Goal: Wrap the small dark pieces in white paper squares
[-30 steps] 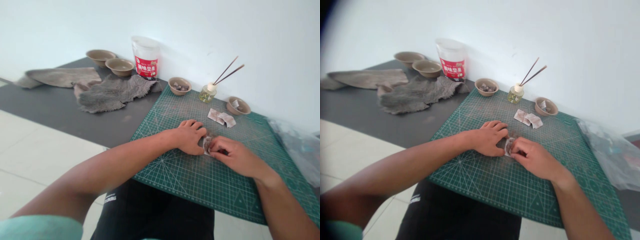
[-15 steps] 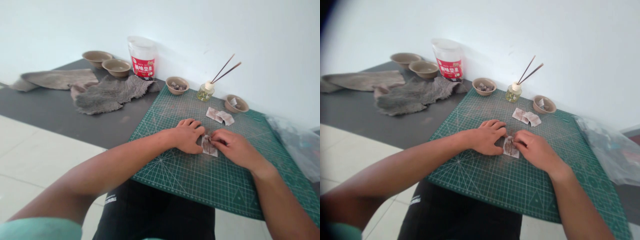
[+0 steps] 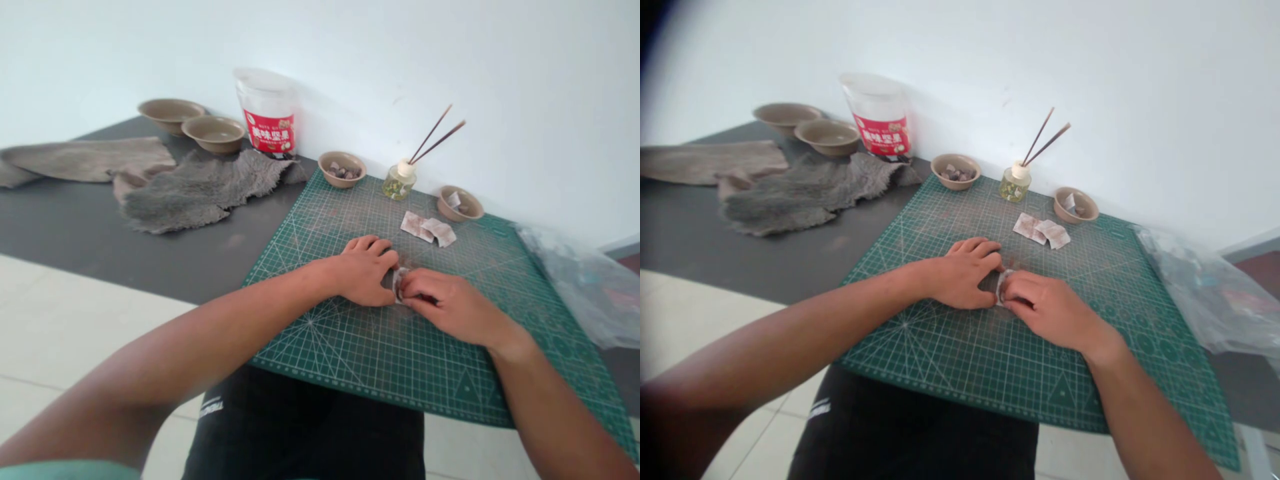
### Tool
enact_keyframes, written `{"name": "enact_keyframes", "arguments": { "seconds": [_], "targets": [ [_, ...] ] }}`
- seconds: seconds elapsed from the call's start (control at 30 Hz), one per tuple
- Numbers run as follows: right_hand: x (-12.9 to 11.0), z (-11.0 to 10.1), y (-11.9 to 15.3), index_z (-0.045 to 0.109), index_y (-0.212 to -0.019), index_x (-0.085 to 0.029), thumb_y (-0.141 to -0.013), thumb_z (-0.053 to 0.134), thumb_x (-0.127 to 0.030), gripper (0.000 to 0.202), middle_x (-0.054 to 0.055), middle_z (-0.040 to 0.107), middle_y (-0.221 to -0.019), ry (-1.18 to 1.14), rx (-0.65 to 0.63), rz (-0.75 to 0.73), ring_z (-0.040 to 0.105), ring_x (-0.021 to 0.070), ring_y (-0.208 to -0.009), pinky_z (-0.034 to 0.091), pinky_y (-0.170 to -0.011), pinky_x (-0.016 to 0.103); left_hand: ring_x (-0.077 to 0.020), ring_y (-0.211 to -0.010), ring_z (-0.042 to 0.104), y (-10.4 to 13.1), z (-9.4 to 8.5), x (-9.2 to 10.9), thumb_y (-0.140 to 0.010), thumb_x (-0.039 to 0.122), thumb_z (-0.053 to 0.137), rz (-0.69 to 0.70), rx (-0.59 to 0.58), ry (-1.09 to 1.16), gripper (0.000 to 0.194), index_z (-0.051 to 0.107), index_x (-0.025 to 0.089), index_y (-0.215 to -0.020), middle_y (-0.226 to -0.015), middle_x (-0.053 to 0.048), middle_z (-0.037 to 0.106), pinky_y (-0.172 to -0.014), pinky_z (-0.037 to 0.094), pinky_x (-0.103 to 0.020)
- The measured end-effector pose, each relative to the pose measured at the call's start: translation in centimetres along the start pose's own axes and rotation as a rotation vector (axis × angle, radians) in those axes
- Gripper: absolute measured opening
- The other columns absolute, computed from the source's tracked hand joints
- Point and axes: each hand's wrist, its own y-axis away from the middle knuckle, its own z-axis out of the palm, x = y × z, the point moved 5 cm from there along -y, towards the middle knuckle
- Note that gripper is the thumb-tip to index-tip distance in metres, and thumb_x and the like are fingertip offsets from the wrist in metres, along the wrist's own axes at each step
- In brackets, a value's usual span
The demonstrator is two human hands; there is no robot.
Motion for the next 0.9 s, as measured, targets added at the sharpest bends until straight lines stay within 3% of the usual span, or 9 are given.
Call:
{"name": "enact_keyframes", "arguments": {
  "seconds": [0.13, 0.3, 0.43, 0.5, 0.63, 0.8, 0.9],
  "targets": [
    [1.1, -0.9, 0.1, 0.066, -0.092, -0.025, -0.094, 0.058, -0.022, 0.008, 0.003, 0.070, -0.099, 0.107, 0.151, 0.129, 0.066, 0.0214, -0.088, 0.050, -0.080, 0.036, -0.0381, -0.147, 0.021, 0.0, 0.0, 0.0, -0.082, 0.055, 0.056, -0.007, -0.002, 0.002, 0.055, 0.050, 0.023, -0.126, -0.157, -0.012, 0.032, -0.117, 0.021, -0.056],
    [0.5, -0.1, 0.1, 0.066, -0.088, -0.025, -0.095, 0.056, -0.023, 0.012, 0.002, 0.070, -0.100, -0.040, -0.018, 0.033, 0.066, 0.0194, -0.090, 0.051, -0.079, 0.034, -0.0377, -0.147, 0.021, 0.0, 0.0, 0.0, -0.082, 0.058, 0.055, -0.004, -0.008, 0.008, 0.059, 0.049, 0.023, -0.129, -0.157, -0.013, 0.032, -0.117, 0.021, -0.055],
    [0.9, -0.7, -0.1, 0.064, -0.090, -0.025, -0.094, 0.057, -0.023, 0.009, 0.003, 0.069, -0.098, 0.069, 0.123, 0.127, 0.066, 0.0209, -0.088, 0.050, -0.079, 0.035, -0.0374, -0.147, 0.020, 0.0, 0.0, -0.1, -0.082, 0.058, 0.055, -0.009, -0.014, 0.000, 0.058, 0.049, 0.024, -0.128, -0.157, -0.012, 0.032, -0.117, 0.021, -0.055],
    [1.1, -0.9, 0.0, 0.065, -0.089, -0.024, -0.092, 0.059, -0.022, 0.006, 0.003, 0.069, -0.094, 0.101, 0.104, 0.158, 0.065, 0.0206, -0.083, 0.049, -0.076, 0.035, -0.0372, -0.148, 0.020, 0.0, -0.1, -0.1, -0.082, 0.056, 0.055, -0.018, -0.011, 0.001, 0.056, 0.049, 0.024, -0.127, -0.157, -0.012, 0.031, -0.117, 0.021, -0.055],
    [0.3, -0.3, 0.1, 0.066, -0.087, -0.025, -0.094, 0.058, -0.023, 0.011, 0.002, 0.070, -0.097, -0.013, -0.037, 0.031, 0.066, 0.0191, -0.087, 0.050, -0.076, 0.033, -0.0384, -0.147, 0.019, 0.0, 0.0, -0.1, -0.082, 0.059, 0.055, 0.005, -0.014, 0.013, 0.058, 0.049, 0.023, -0.127, -0.157, -0.012, 0.031, -0.117, 0.020, -0.055],
    [0.9, -1.1, 0.0, 0.065, -0.095, -0.024, -0.094, 0.056, -0.022, 0.010, 0.003, 0.069, -0.100, 0.121, 0.100, 0.116, 0.065, 0.0216, -0.090, 0.049, -0.082, 0.036, -0.0375, -0.147, 0.020, 0.0, 0.0, -0.2, -0.082, 0.057, 0.055, -0.012, -0.009, 0.007, 0.056, 0.048, 0.023, -0.126, -0.157, -0.011, 0.031, -0.117, 0.020, -0.054],
    [0.9, -0.6, 0.1, 0.065, -0.091, -0.025, -0.094, 0.057, -0.023, 0.009, 0.002, 0.069, -0.098, 0.059, -0.054, 0.081, 0.065, 0.0199, -0.087, 0.049, -0.078, 0.034, -0.0374, -0.147, 0.019, 0.0, 0.0, -0.2, -0.082, 0.058, 0.054, -0.014, -0.018, 0.009, 0.056, 0.048, 0.023, -0.126, -0.158, -0.011, 0.030, -0.118, 0.020, -0.054]
  ]
}}
